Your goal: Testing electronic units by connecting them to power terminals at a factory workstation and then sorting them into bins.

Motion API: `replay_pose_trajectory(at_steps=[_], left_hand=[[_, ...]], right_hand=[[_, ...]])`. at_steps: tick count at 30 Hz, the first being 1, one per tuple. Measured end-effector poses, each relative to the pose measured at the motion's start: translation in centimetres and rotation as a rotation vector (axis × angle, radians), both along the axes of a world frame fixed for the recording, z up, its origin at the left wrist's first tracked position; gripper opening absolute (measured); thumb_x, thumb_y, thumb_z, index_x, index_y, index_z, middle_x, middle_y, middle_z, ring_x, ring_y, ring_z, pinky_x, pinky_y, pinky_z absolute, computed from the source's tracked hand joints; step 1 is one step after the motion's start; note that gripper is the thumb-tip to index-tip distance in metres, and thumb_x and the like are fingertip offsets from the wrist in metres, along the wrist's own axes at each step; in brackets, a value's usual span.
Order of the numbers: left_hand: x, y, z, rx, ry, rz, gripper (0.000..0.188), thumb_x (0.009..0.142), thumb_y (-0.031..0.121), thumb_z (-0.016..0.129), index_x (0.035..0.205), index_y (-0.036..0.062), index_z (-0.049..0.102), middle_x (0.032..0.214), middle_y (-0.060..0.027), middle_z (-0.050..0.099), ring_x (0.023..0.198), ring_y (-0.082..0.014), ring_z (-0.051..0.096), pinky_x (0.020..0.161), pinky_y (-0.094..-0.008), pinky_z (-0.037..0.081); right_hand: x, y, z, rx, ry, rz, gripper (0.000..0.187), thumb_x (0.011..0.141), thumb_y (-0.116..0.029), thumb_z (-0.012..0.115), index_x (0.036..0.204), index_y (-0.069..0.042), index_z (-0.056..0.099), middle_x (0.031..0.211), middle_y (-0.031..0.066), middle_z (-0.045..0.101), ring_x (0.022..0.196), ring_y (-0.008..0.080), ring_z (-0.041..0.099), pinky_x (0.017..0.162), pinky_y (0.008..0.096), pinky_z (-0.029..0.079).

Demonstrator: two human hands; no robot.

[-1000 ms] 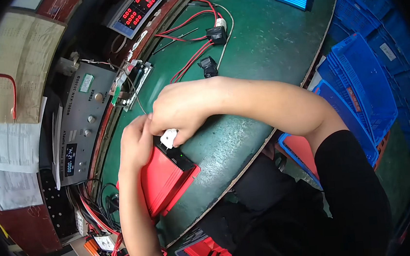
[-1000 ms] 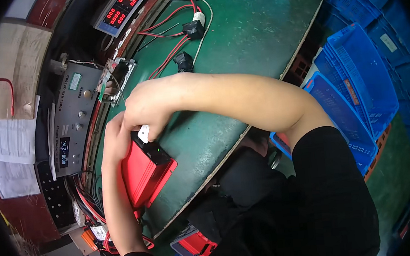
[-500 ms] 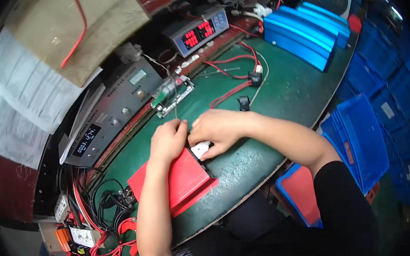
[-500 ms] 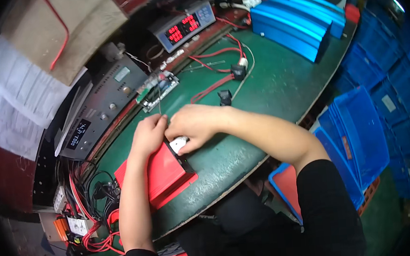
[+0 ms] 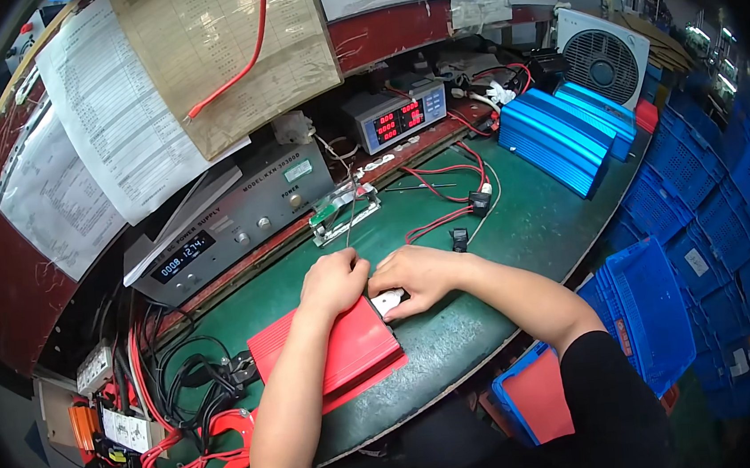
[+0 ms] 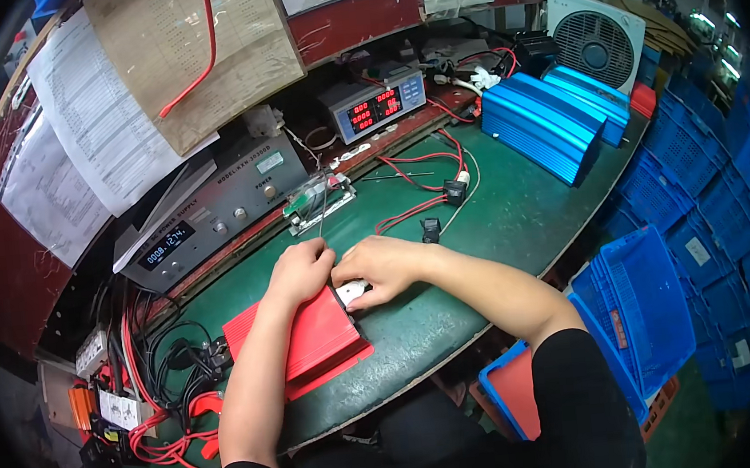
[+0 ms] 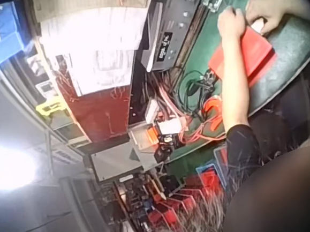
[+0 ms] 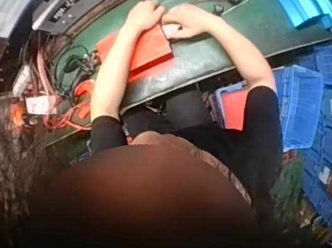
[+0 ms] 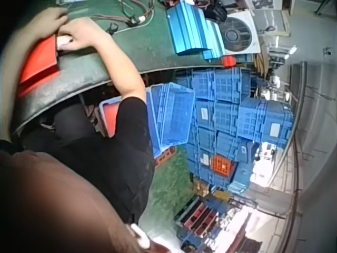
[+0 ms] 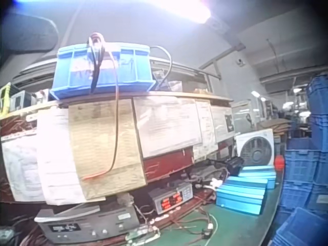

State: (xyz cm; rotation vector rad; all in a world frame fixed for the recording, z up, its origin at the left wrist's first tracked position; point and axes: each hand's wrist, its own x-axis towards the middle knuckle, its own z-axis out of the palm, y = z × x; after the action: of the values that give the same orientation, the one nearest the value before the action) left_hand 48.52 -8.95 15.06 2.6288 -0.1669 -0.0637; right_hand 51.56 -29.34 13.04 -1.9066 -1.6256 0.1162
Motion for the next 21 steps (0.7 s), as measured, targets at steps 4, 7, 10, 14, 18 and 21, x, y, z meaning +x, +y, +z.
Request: replay_pose_trajectory(at_steps=[4,7,10,14,18,21], left_hand=[[-0.01,0.1,-0.04,0.004,0.004,0.018,0.037,0.092,0.035,0.055,0.097,0.0035,0.073,0.096,-0.0236,0.073,0.097,-0.0424,0.069,0.087,-0.051,0.054],[0.08,0.15,-0.07,0.006,0.0,0.019,0.038,0.092,0.035,0.054,0.098,0.0029,0.073,0.097,-0.0241,0.072,0.098,-0.0426,0.069,0.088,-0.0515,0.054],[0.09,0.12,-0.1,0.012,0.001,0.014,0.038,0.091,0.035,0.054,0.098,0.0029,0.073,0.099,-0.0244,0.072,0.099,-0.0428,0.068,0.089,-0.0516,0.054],[-0.01,0.08,0.0,0.02,0.006,0.014,0.038,0.092,0.034,0.053,0.098,0.0023,0.073,0.1,-0.0247,0.072,0.099,-0.0429,0.068,0.09,-0.0518,0.053],[-0.1,0.13,0.13,0.016,0.018,-0.015,0.038,0.092,0.034,0.053,0.099,0.0019,0.073,0.1,-0.0248,0.072,0.099,-0.0429,0.068,0.09,-0.0521,0.053],[-0.11,0.15,0.17,0.023,0.004,-0.036,0.039,0.093,0.035,0.053,0.098,0.0019,0.073,0.098,-0.0248,0.072,0.098,-0.0432,0.068,0.09,-0.0523,0.053]], right_hand=[[-0.06,0.09,-0.05,0.022,-0.009,0.001,0.036,0.082,-0.035,0.078,0.101,-0.006,0.067,0.089,0.0141,0.069,0.087,0.0363,0.068,0.074,0.0458,0.054],[0.0,0.13,-0.09,0.028,-0.013,0.001,0.036,0.083,-0.034,0.078,0.101,-0.006,0.067,0.089,0.0142,0.069,0.087,0.0366,0.068,0.074,0.0459,0.054],[-0.03,0.14,-0.1,0.04,-0.015,0.015,0.035,0.083,-0.034,0.077,0.101,-0.006,0.067,0.089,0.0145,0.069,0.086,0.0368,0.068,0.073,0.0458,0.054],[-0.09,0.13,0.0,0.03,-0.028,-0.002,0.036,0.083,-0.035,0.077,0.101,-0.006,0.067,0.089,0.0133,0.069,0.085,0.0363,0.068,0.073,0.0457,0.054],[-0.07,0.1,0.11,-0.024,-0.037,-0.017,0.036,0.082,-0.036,0.077,0.102,-0.007,0.068,0.089,0.0119,0.071,0.085,0.0356,0.068,0.073,0.0457,0.054],[-0.04,0.08,0.09,-0.013,-0.021,-0.011,0.037,0.082,-0.036,0.077,0.102,-0.007,0.068,0.09,0.012,0.071,0.085,0.0358,0.069,0.073,0.0456,0.054]])
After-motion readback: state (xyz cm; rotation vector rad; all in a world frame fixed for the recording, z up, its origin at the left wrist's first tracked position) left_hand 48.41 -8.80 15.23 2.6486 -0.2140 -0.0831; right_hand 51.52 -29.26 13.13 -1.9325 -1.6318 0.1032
